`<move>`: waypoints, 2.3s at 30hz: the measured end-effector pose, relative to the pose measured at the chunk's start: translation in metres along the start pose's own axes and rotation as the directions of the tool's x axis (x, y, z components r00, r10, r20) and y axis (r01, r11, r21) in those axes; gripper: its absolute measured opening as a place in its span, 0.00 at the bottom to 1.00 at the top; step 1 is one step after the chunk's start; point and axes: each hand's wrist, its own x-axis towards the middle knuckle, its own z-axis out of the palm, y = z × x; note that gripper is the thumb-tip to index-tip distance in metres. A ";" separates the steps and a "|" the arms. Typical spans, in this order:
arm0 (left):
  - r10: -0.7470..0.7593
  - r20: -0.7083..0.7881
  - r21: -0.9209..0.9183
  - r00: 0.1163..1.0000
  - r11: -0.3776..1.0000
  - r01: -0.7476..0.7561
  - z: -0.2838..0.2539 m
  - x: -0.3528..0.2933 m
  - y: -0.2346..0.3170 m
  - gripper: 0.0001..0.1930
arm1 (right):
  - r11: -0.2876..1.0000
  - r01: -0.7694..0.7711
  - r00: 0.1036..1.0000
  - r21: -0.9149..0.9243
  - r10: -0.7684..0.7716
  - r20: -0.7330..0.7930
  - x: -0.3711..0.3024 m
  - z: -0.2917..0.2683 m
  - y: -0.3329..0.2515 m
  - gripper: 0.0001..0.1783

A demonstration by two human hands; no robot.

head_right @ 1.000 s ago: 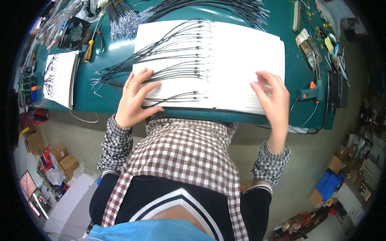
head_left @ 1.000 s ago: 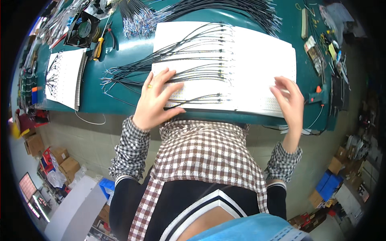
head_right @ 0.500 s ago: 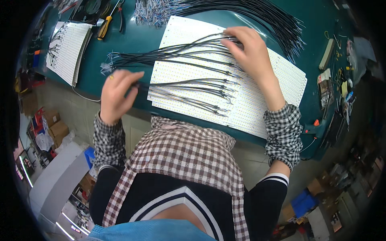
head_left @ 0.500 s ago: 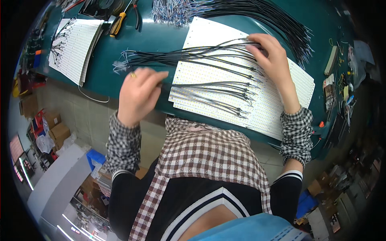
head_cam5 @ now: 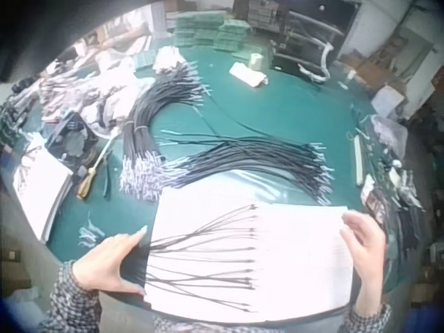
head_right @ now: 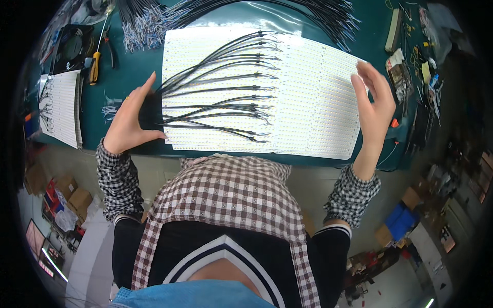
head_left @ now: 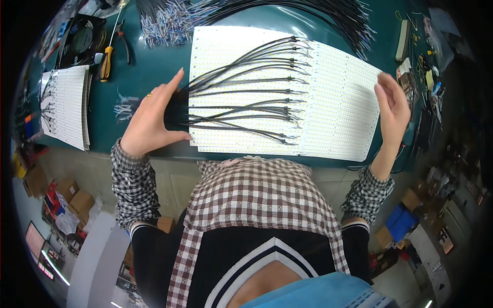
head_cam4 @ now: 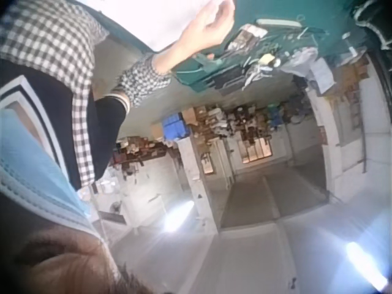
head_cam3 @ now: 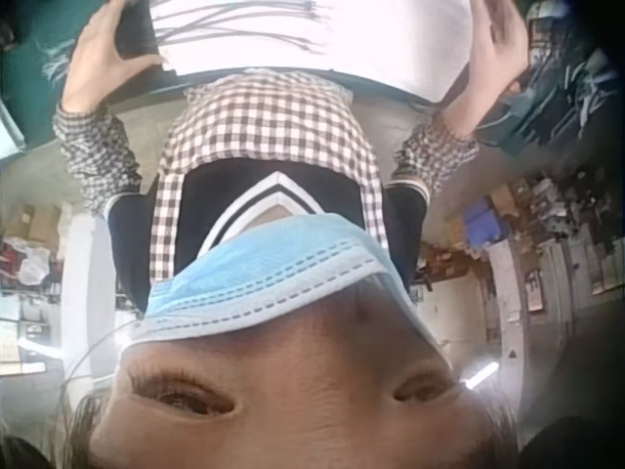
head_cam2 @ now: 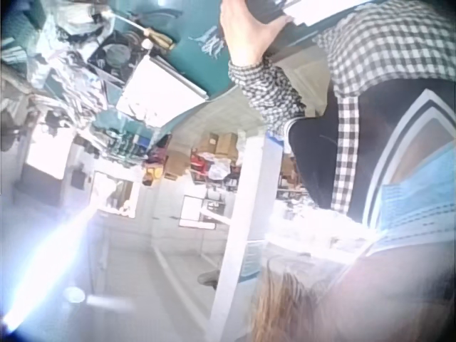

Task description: Assembling and soldering wires onto multiple LED panels at a factory workbench.

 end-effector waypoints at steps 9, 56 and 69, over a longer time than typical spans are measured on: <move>-0.084 0.210 -0.583 0.974 0.789 0.194 0.007 -0.003 -0.017 0.47 | 0.975 -0.216 0.949 0.058 0.224 -0.221 -0.066 -0.008 0.041 0.17; -0.178 -0.029 -0.555 0.984 0.821 0.133 0.030 -0.002 -0.042 0.20 | 0.944 -0.320 0.922 -0.077 0.291 -0.254 -0.057 -0.007 0.039 0.19; -0.207 0.085 -0.615 0.975 0.758 0.215 0.025 -0.003 -0.041 0.20 | 0.918 -0.343 0.927 -0.201 0.296 -0.228 -0.059 0.010 0.035 0.19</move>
